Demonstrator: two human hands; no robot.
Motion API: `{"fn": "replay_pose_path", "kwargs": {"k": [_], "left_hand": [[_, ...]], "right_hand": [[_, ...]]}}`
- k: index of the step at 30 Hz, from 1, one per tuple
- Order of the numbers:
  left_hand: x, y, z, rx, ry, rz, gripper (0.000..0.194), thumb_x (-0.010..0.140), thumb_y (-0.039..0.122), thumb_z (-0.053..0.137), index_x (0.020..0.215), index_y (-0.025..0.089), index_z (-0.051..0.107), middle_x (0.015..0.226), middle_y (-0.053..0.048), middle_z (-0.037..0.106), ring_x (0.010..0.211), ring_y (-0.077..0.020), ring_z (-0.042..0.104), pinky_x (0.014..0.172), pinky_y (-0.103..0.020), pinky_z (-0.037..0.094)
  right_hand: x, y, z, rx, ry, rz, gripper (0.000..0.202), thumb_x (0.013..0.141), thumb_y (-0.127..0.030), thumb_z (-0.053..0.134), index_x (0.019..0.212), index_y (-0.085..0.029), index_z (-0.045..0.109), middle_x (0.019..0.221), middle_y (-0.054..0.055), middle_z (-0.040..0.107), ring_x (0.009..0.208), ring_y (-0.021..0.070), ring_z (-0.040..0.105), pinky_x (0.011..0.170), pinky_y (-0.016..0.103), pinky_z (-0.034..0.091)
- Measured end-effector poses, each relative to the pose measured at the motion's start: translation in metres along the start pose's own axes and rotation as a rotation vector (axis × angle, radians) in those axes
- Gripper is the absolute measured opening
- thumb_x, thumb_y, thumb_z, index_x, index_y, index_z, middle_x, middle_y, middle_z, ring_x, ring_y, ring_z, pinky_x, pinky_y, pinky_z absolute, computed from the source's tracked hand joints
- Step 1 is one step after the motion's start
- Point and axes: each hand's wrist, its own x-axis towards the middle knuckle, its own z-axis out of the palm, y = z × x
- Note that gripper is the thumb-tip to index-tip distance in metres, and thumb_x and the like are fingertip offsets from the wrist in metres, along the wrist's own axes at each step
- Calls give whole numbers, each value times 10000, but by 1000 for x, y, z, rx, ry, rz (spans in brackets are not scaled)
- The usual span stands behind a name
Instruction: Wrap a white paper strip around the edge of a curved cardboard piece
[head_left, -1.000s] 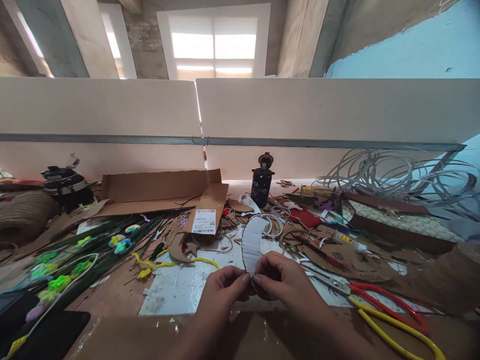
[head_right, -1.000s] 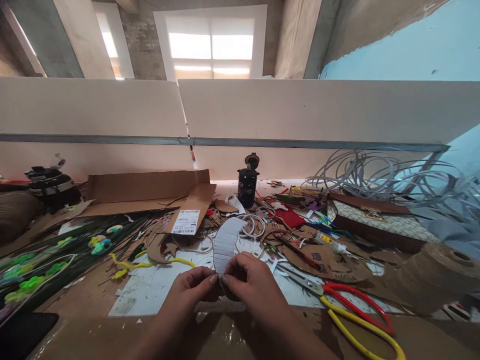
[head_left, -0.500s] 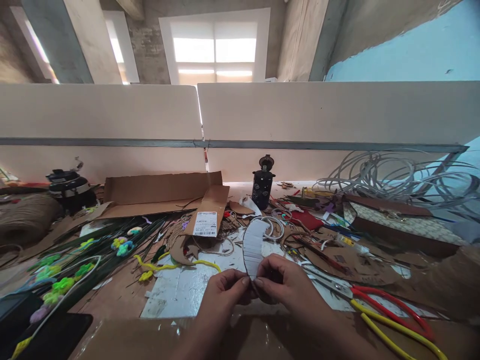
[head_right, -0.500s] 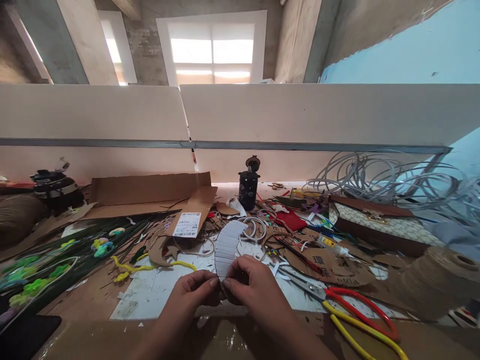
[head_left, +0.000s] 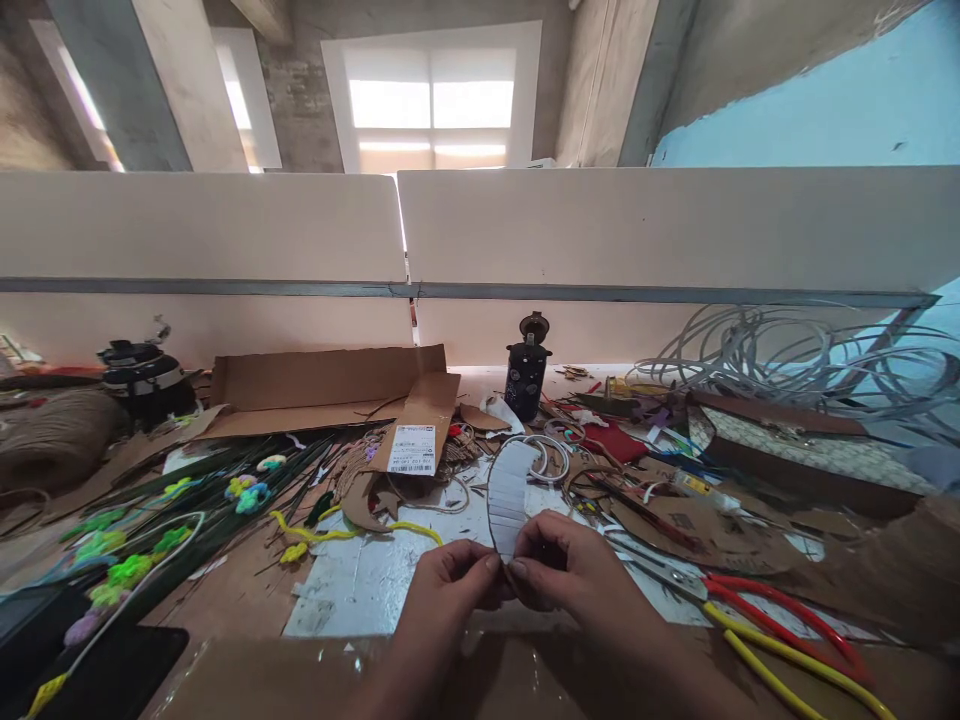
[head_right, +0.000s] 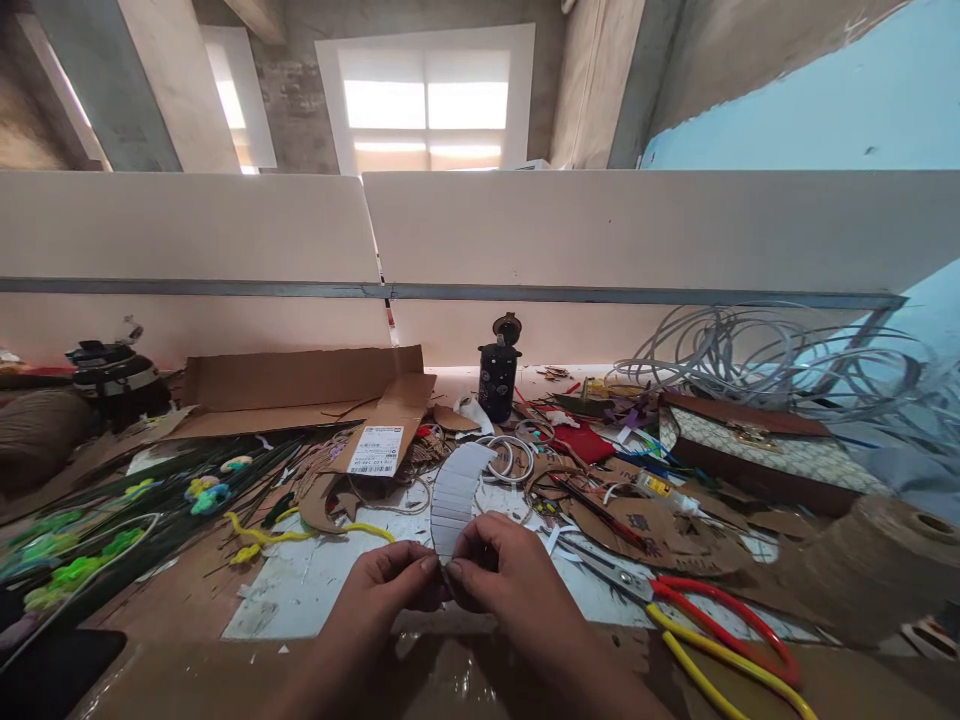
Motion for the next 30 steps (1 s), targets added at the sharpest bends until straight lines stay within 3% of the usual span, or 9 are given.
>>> {"fn": "replay_pose_path", "kwargs": {"k": [7, 24, 30], "left_hand": [[-2, 0, 3, -65, 12, -9, 196, 700, 329, 758, 660, 141, 720, 595, -38, 635, 565, -138, 539, 565, -244, 389], [-2, 4, 1, 17, -2, 17, 192, 687, 311, 743, 616, 136, 710, 562, -38, 629, 557, -141, 537, 570, -250, 378], [1, -12, 5, -15, 25, -19, 205, 669, 332, 783, 628, 142, 718, 590, -38, 640, 575, -148, 539, 556, -244, 369]], "right_hand": [[2, 3, 0, 10, -2, 12, 89, 741, -251, 629, 718, -194, 564, 611, -16, 597, 564, 143, 547, 524, 243, 391], [4, 11, 1, 6, -21, -3, 76, 762, -253, 629, 762, -186, 592, 634, -20, 591, 581, 134, 547, 539, 227, 402], [5, 21, 5, -6, 10, 32, 98, 764, -250, 635, 721, -181, 580, 660, -12, 588, 632, 136, 543, 561, 215, 393]]}}
